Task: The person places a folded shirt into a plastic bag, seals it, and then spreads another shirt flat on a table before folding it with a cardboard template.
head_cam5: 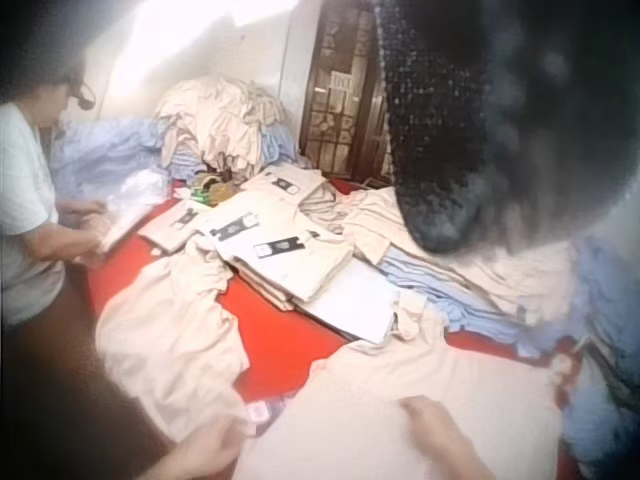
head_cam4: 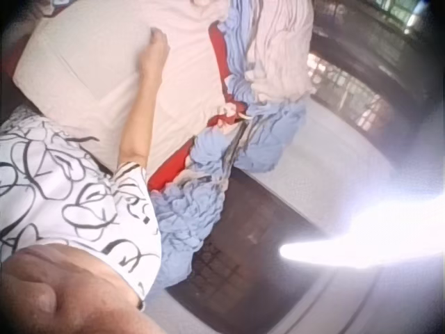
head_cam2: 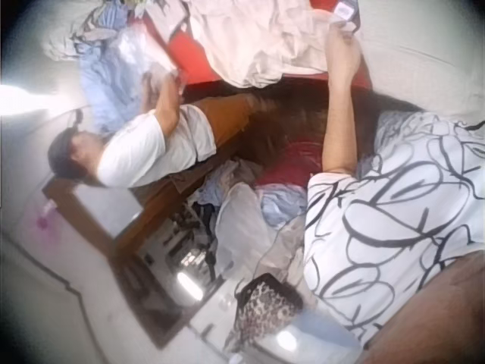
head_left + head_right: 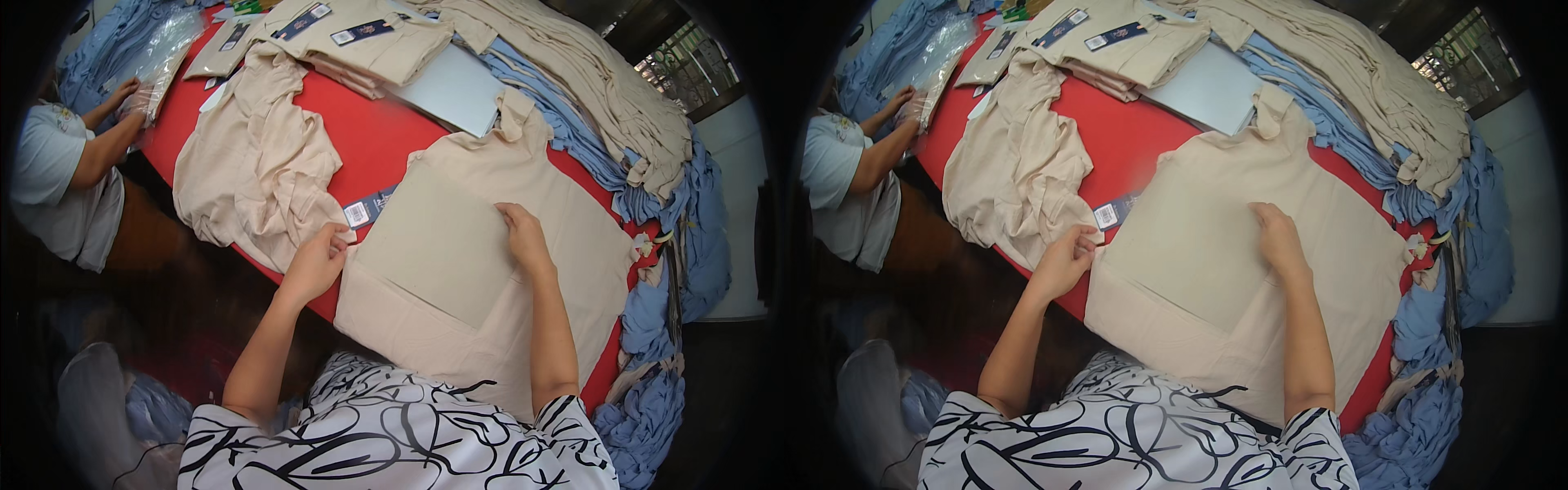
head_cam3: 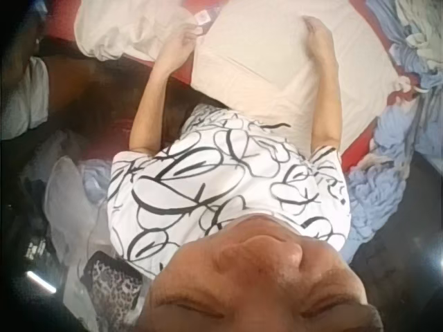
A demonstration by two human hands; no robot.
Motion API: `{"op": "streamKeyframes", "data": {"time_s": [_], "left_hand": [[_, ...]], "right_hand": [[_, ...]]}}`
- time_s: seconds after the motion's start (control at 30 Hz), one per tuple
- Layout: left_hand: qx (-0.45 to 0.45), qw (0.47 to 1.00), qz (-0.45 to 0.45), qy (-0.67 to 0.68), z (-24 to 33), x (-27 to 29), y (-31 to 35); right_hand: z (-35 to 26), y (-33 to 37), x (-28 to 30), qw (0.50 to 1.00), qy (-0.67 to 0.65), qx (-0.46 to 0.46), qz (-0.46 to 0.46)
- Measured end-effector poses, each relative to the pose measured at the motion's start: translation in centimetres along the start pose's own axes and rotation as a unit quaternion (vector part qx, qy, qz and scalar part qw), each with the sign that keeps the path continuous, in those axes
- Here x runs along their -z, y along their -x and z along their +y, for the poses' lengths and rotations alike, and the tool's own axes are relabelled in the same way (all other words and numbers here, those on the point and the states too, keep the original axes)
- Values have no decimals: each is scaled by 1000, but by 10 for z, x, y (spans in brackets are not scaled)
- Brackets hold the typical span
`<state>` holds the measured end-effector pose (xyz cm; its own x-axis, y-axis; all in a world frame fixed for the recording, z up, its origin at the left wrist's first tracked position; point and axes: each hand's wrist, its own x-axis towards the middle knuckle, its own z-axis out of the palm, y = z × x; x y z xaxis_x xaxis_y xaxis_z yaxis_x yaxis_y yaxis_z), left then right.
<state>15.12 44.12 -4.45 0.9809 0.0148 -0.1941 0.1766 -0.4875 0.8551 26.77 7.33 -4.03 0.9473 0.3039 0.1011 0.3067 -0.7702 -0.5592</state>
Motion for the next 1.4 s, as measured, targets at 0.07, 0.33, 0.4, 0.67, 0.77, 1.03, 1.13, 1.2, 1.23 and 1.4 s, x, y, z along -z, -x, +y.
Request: {"op": "streamKeyframes", "data": {"time_s": [0.07,0.33,0.4,0.67,0.77,1.03,1.13,1.2,1.23,1.4], "left_hand": [[-24,997,38,-55,2,6,-4],[-244,944,91,-201,53,-83,-13],[-260,923,117,-259,56,-106,-15],[-222,925,85,-297,41,-123,-22],[-221,924,90,-299,45,-125,-23],[-218,918,73,-321,37,-120,-19],[-235,902,72,-355,27,-130,-26],[-190,898,59,-393,14,-131,-24],[-196,922,90,-322,14,-132,-24],[-261,933,222,-113,10,-133,-27]], "right_hand": [[-15,2,3,999,-22,-30,1],[-10,4,-5,999,-22,-34,12],[-10,0,-3,1000,15,-26,-4],[34,-103,5,958,187,-33,214],[40,-145,7,934,248,-130,223],[-73,-35,72,952,-220,84,-195],[-48,-36,-40,988,7,150,-20],[-55,-26,-80,965,152,208,-36],[-61,-18,-84,962,163,218,-36],[-68,-6,-87,957,156,242,-32]]}}
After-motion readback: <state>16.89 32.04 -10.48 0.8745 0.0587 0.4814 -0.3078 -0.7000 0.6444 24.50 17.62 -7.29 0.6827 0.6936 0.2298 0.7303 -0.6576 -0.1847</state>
